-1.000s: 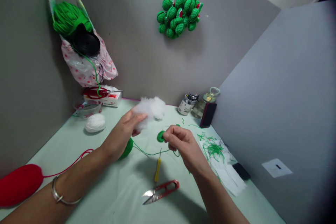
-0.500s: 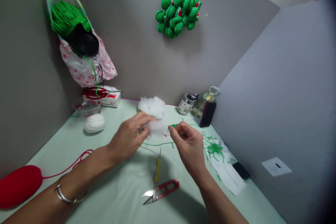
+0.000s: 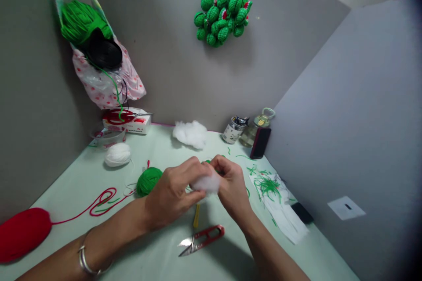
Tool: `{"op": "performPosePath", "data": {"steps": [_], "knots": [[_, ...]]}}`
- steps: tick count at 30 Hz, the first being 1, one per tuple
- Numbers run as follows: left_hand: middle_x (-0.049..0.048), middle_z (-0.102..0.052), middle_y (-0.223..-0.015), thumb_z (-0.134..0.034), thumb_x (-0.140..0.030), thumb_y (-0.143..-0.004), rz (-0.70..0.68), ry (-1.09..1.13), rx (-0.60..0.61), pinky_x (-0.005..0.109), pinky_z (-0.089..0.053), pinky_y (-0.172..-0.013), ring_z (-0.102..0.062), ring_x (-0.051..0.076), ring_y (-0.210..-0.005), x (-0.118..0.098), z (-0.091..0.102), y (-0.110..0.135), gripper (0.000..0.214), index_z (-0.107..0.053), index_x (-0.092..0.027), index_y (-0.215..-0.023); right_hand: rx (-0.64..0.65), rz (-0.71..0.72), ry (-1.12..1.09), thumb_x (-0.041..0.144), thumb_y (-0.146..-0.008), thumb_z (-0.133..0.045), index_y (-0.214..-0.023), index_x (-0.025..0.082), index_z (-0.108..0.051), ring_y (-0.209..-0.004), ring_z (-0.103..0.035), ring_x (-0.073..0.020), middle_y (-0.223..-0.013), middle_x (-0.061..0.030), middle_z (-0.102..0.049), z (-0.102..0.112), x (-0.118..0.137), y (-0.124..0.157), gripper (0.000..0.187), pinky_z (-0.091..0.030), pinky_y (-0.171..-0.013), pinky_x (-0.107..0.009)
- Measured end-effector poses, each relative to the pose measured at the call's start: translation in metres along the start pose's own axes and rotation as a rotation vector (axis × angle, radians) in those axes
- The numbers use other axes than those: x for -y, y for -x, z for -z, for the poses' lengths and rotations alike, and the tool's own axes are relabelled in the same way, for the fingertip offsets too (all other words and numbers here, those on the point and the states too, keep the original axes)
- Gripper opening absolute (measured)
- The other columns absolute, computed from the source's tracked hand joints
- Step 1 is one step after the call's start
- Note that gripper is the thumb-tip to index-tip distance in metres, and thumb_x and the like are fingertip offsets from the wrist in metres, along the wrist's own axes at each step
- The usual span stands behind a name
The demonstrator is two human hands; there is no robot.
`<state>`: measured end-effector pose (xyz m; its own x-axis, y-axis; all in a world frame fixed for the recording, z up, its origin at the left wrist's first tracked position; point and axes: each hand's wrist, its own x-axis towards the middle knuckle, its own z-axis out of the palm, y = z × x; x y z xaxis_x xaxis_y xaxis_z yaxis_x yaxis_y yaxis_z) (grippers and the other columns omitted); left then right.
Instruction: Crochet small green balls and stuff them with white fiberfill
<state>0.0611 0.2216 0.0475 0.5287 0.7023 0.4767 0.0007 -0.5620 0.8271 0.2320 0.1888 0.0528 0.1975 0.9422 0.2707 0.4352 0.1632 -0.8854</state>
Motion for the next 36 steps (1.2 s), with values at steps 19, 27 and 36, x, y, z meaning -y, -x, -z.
{"op": "performPosePath", "data": {"steps": [19,27,36], "knots": [[-0.0007,-0.061,-0.090,-0.062,-0.016,-0.074,0.308,0.226,-0.028,0.026,-0.047,-0.069,-0.057,0.017,-0.081,0.016,0.008,-0.013,0.023,-0.064,-0.021,-0.096,0.072,0.382,0.594,0.020,-0.099,-0.045,-0.082,0.021,-0.062,-0.064,-0.052,-0.0161,-0.069,-0.0023,-0.061,0.004,-0.001,0.008,0.024,-0.034,-0.062,-0.027],[-0.0010,-0.054,-0.086,-0.056,-0.021,-0.079,0.231,-0.075,-0.069,0.029,-0.040,-0.068,-0.053,0.017,-0.077,0.012,0.010,-0.012,0.001,-0.057,-0.021,-0.079,0.174,0.514,0.622,0.013,-0.101,-0.043,-0.081,0.021,-0.056,-0.065,-0.048,-0.0162,-0.071,-0.0024,-0.059,0.009,0.008,0.012,0.025,-0.035,-0.063,-0.027],[0.0013,-0.064,-0.093,-0.058,-0.026,-0.086,0.173,-0.161,-0.224,0.030,-0.044,-0.074,-0.059,0.020,-0.078,0.023,-0.008,-0.005,0.013,-0.046,-0.026,-0.090,0.214,0.031,-0.018,0.043,-0.093,-0.061,-0.071,0.021,-0.056,-0.057,-0.035,-0.0110,-0.061,0.0051,-0.043,-0.012,0.005,0.005,0.031,-0.030,-0.054,-0.026]]}}
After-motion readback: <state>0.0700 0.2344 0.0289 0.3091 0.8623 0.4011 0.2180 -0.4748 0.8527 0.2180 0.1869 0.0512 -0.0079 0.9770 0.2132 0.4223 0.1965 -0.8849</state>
